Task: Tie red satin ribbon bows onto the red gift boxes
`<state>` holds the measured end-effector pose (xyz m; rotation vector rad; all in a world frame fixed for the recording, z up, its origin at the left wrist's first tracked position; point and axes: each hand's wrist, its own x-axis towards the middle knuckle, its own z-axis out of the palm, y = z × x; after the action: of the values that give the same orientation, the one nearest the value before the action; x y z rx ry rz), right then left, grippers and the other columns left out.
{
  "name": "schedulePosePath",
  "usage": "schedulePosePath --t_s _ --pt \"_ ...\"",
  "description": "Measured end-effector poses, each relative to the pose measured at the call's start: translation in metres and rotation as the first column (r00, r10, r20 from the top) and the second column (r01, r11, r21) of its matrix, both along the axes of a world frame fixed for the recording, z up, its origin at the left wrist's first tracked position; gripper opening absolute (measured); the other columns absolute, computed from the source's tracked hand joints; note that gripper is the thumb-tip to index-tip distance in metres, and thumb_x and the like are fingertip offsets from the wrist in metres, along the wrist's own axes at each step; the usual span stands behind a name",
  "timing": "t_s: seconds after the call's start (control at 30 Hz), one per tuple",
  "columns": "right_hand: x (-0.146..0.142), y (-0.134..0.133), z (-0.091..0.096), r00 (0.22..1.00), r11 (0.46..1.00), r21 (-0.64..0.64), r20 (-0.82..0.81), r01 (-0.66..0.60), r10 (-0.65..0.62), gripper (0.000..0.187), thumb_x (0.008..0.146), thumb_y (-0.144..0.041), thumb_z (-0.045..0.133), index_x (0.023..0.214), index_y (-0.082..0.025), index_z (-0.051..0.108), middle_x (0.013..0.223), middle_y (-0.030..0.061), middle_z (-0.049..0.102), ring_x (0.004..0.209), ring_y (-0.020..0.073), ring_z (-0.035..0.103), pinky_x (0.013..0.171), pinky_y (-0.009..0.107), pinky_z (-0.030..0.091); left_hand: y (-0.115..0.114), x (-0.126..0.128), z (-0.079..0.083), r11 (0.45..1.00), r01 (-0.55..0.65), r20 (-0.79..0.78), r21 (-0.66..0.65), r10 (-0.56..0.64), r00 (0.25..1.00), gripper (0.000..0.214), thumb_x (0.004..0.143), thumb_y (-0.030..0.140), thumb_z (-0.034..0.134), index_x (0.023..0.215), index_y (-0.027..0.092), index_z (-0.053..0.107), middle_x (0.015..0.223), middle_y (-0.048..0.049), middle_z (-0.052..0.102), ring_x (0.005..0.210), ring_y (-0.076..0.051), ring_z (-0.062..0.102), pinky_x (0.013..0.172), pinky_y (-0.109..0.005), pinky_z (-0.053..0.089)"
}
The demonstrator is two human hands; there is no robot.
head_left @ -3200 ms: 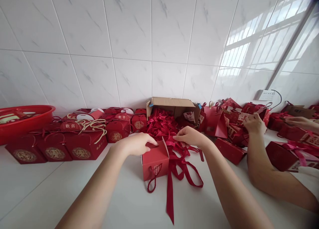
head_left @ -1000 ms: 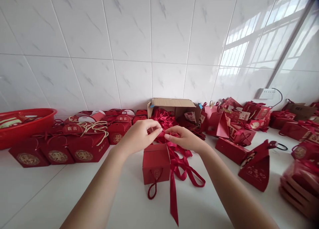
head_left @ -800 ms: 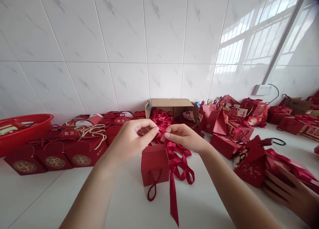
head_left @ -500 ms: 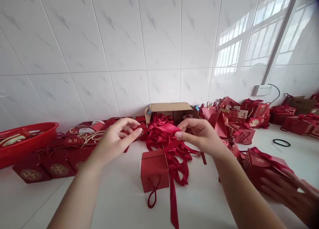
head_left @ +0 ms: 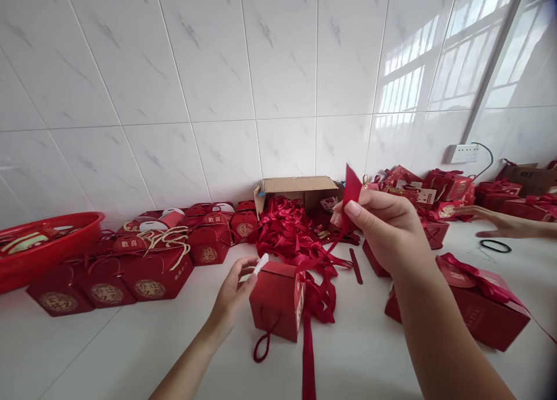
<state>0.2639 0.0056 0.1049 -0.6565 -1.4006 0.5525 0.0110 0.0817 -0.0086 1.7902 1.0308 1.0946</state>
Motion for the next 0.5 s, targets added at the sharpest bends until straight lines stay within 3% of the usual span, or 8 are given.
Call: schedulePosePath --t_s 0.1,0.23,0.37,0.5 --pt "-0.004 0.003 -0.001 0.999 0.998 -0.045 0.013 -0.033 0.034 0.022 0.086 -0.039 0.060 0.071 -0.023 0.064 0.065 0.0008 0.059 0.058 0.0138 0.055 0.055 0.029 0.047 -0.008 0.007 -0.004 0.995 -0.065 -0.081 0.081 0.071 0.994 0.040 0.084 0.047 0.053 0.114 0.021 0.055 0.111 -0.0084 0.065 0.101 -0.023 0.061 0.085 -0.032 0.049" --pt "-0.007 0.006 -0.002 0.988 0.985 -0.070 0.002 -0.155 0.156 0.022 0.090 -0.037 0.053 0.075 -0.022 0.059 0.053 -0.0032 0.050 0.051 0.0118 0.049 0.051 0.027 0.041 -0.009 0.010 -0.011 0.957 -0.177 -0.148 0.230 0.214 0.965 0.032 0.086 0.041 0.051 0.107 0.019 0.063 0.090 -0.0040 0.069 0.077 -0.018 0.062 0.073 -0.026 0.050" --pt "-0.015 0.017 -0.009 0.963 0.950 -0.257 0.155 -0.177 0.221 0.032 0.092 -0.042 0.050 0.070 -0.019 0.053 0.053 -0.0038 0.050 0.048 0.0090 0.043 0.050 0.024 0.034 -0.009 0.009 -0.016 0.936 -0.229 -0.157 0.267 0.277 0.948 0.034 0.089 0.042 0.047 0.096 0.015 0.067 0.062 0.0006 0.058 0.056 -0.013 0.050 0.058 -0.023 0.045" --pt "-0.034 0.040 -0.030 0.898 0.894 -0.421 0.316 -0.157 0.306 0.038 0.092 -0.046 0.044 0.067 -0.017 0.050 0.063 -0.0028 0.048 0.055 0.0087 0.039 0.054 0.024 0.031 -0.013 0.008 -0.014 0.931 -0.259 -0.110 0.258 0.295 0.949 0.034 0.089 0.043 0.044 0.096 0.016 0.064 0.058 0.0018 0.053 0.049 -0.012 0.043 0.049 -0.023 0.038"
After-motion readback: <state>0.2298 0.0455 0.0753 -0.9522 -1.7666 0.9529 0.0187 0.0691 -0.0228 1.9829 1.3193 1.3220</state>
